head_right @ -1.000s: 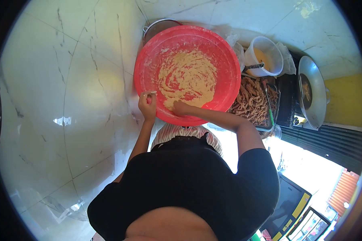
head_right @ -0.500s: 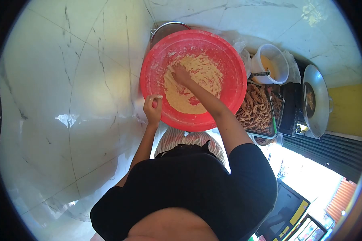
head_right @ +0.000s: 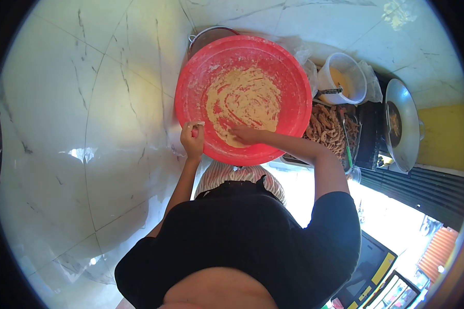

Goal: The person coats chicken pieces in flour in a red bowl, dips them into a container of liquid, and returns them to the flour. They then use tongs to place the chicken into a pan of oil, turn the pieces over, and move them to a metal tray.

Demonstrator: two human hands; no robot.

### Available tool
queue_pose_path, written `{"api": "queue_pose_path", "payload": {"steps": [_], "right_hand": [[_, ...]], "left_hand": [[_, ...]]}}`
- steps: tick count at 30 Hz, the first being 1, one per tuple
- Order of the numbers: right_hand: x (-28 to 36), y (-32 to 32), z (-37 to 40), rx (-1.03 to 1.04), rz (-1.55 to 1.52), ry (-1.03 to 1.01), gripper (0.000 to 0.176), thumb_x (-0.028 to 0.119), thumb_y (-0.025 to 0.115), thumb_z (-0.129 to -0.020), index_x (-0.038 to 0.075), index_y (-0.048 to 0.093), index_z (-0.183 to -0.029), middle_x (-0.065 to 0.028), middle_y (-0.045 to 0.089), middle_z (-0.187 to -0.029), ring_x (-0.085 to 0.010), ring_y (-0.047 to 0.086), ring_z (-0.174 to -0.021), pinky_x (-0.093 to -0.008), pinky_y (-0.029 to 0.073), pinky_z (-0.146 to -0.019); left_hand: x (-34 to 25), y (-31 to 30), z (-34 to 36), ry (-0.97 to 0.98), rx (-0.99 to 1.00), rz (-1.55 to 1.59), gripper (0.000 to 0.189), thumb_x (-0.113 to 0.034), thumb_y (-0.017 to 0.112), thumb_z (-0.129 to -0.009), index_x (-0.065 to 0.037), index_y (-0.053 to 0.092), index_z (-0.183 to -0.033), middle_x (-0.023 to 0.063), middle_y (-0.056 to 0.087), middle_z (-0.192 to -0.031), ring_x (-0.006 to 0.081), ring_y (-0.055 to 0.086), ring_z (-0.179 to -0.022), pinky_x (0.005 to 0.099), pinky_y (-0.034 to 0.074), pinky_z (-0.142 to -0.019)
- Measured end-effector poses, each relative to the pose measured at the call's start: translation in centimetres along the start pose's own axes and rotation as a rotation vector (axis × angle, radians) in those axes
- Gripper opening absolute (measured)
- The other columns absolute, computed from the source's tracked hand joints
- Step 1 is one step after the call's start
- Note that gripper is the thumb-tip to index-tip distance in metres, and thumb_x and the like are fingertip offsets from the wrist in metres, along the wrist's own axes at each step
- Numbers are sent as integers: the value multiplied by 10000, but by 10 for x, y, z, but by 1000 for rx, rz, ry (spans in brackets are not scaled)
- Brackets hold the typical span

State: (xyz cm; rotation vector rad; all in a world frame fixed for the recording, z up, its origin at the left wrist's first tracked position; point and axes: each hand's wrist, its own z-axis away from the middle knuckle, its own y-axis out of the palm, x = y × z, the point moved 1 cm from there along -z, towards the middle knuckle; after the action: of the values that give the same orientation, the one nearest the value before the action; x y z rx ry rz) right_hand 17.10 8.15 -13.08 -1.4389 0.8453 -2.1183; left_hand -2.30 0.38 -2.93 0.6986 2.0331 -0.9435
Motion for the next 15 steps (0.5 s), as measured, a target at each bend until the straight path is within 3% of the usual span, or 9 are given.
{"api": "queue_pose_path", "payload": {"steps": [2, 3, 5, 8, 9, 11, 12, 14, 15], "right_hand": [[13, 10, 14, 79, 67, 274, 596, 287, 478, -844, -26, 282, -1313, -281, 340, -1283, -387, 382, -1172, -407, 316, -989], [22, 9, 15, 73, 66, 279, 596, 287, 478, -844, -26, 282, -1313, -281, 340, -1283, -387, 382, -1172, -407, 316, -989], [37, 6, 10, 157, -166, 544, 692, 380, 505, -821, -60, 260, -1296, -303, 280, -1308, -414, 370, -1168, -417, 328, -975], [25, 22, 0, 139, -73, 483, 577, 334, 505, -828, -61, 370, -1226, -262, 448, -1158, -348, 509, -994, -408, 409, -868], [34, 7, 0, 136, -73, 485, 577, 334, 505, -828, -61, 370, -1226, -262, 448, -1158, -348, 509, -994, -408, 409, -868], [63, -42, 3, 428, -337, 556, 410, 330, 590, -758, -44, 573, -926, -177, 592, -889, -259, 584, -783, -378, 458, -638], [54, -45, 5, 426, -340, 557, 410, 330, 590, -758, -44, 573, -926, -177, 592, -889, -259, 584, -783, -378, 458, -638], [32, -50, 14, 95, -382, 457, 363, 327, 639, -712, -29, 600, -768, -103, 589, -697, -191, 554, -622, -341, 422, -516], [21, -58, 18, 82, -395, 456, 411, 340, 656, -695, -34, 595, -853, -107, 594, -719, -187, 553, -632, -332, 426, -526]], "left_hand": [[0, 2, 0, 2, -30, 4, 115, 32, 573, -719, -46, 616, -792, 81, 564, -715, 202, 562, -642, 286, 438, -574], [-1, 2, 0, 7, -26, 7, 115, 32, 573, -719, -46, 616, -792, 81, 564, -715, 202, 562, -642, 286, 438, -574], [-2, -1, 0, 6, -60, 44, 115, 32, 575, -718, -46, 620, -789, 78, 562, -711, 195, 559, -636, 286, 433, -568], [1, -3, 1, 0, -43, 40, 115, 27, 578, -719, -50, 624, -790, 76, 563, -709, 187, 554, -631, 286, 428, -563], [1, -3, 0, 2, -41, 41, 115, 27, 578, -719, -50, 624, -790, 76, 563, -709, 187, 554, -631, 286, 428, -563], [0, -3, -1, 3, -38, 29, 111, 23, 581, -719, -52, 626, -788, 73, 564, -709, 184, 552, -629, 283, 428, -566], [0, -3, 0, 3, -34, 31, 111, 23, 581, -719, -52, 626, -788, 73, 564, -709, 184, 552, -629, 283, 428, -566], [1, -4, 0, 4, -15, 16, 113, 22, 583, -718, -56, 627, -787, 69, 567, -711, 182, 553, -631, 282, 427, -565], [1, -4, -1, 0, -8, 16, 113, 22, 583, -718, -56, 627, -787, 69, 567, -711, 182, 553, -631, 282, 427, -565]]}}
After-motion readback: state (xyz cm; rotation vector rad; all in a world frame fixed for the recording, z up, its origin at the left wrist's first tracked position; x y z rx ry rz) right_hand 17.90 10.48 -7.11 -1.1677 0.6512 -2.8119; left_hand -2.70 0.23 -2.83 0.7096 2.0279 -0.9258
